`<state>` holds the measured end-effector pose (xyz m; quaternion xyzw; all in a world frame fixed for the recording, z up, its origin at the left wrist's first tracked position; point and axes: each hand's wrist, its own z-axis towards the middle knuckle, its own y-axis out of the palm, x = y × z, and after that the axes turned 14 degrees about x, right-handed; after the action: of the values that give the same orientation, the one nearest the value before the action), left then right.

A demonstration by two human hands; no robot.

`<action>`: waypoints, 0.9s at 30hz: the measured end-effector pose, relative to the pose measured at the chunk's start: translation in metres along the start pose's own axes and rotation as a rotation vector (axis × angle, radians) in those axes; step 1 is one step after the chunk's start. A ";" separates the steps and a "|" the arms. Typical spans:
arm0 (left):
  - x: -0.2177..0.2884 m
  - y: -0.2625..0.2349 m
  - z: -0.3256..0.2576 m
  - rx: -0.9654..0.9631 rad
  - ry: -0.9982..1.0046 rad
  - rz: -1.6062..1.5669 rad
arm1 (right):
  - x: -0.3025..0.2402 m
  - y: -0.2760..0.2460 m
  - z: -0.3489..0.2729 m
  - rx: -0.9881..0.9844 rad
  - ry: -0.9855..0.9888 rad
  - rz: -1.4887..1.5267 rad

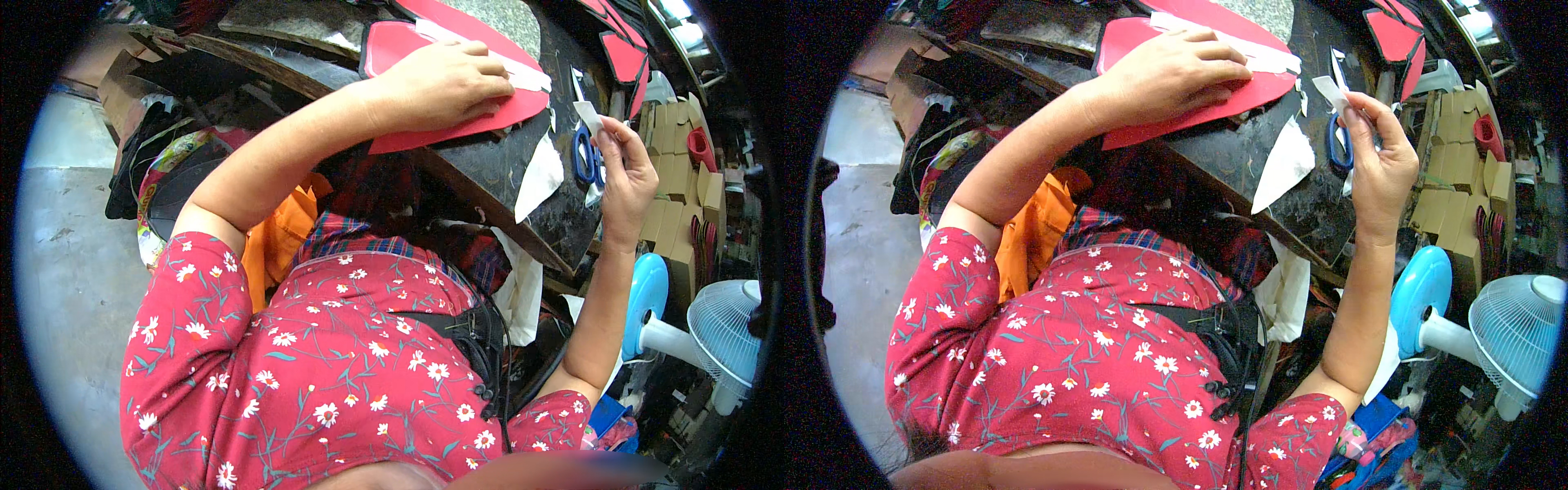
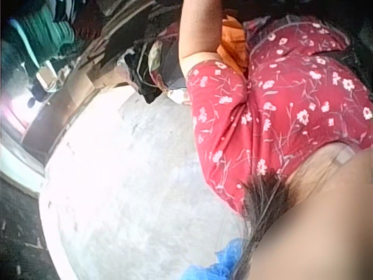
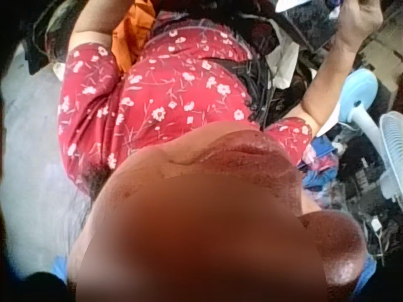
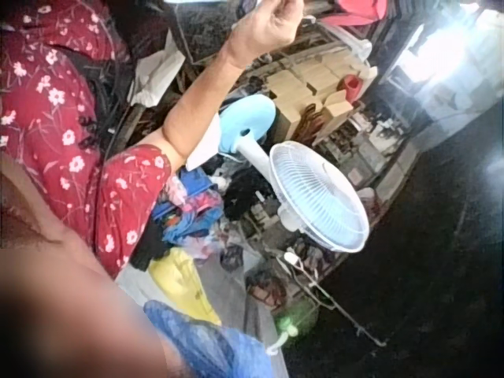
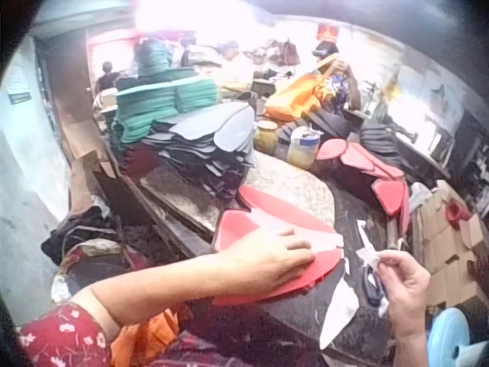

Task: The person repeatedly cuts strips of white fabric with scissors and places them onto pink foam pieces on a workbench. They trim the fabric to fit the foam shapes and continue the process across multiple pieces.

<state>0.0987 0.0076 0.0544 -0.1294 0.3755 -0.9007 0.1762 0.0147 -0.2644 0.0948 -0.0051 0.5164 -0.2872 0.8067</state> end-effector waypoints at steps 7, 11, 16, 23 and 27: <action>0.003 -0.002 0.017 -0.114 -0.040 0.061 | 0.012 0.006 0.034 -0.199 0.064 -0.095; -0.008 0.010 0.029 0.074 0.002 -0.055 | 0.012 0.015 0.056 -0.361 0.062 -0.210; -0.019 0.021 0.023 0.103 0.046 -0.087 | 0.017 0.038 0.071 -0.507 0.020 -0.301; -0.016 0.025 0.023 0.196 0.028 -0.112 | 0.032 0.049 0.079 -0.506 -0.102 -0.486; -0.013 0.024 0.023 0.061 -0.009 -0.083 | 0.035 0.048 0.081 -0.547 -0.109 -0.430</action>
<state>0.1241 -0.0171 0.0514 -0.1434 0.3412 -0.9177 0.1443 0.1150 -0.2643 0.0892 -0.3449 0.5177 -0.3011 0.7228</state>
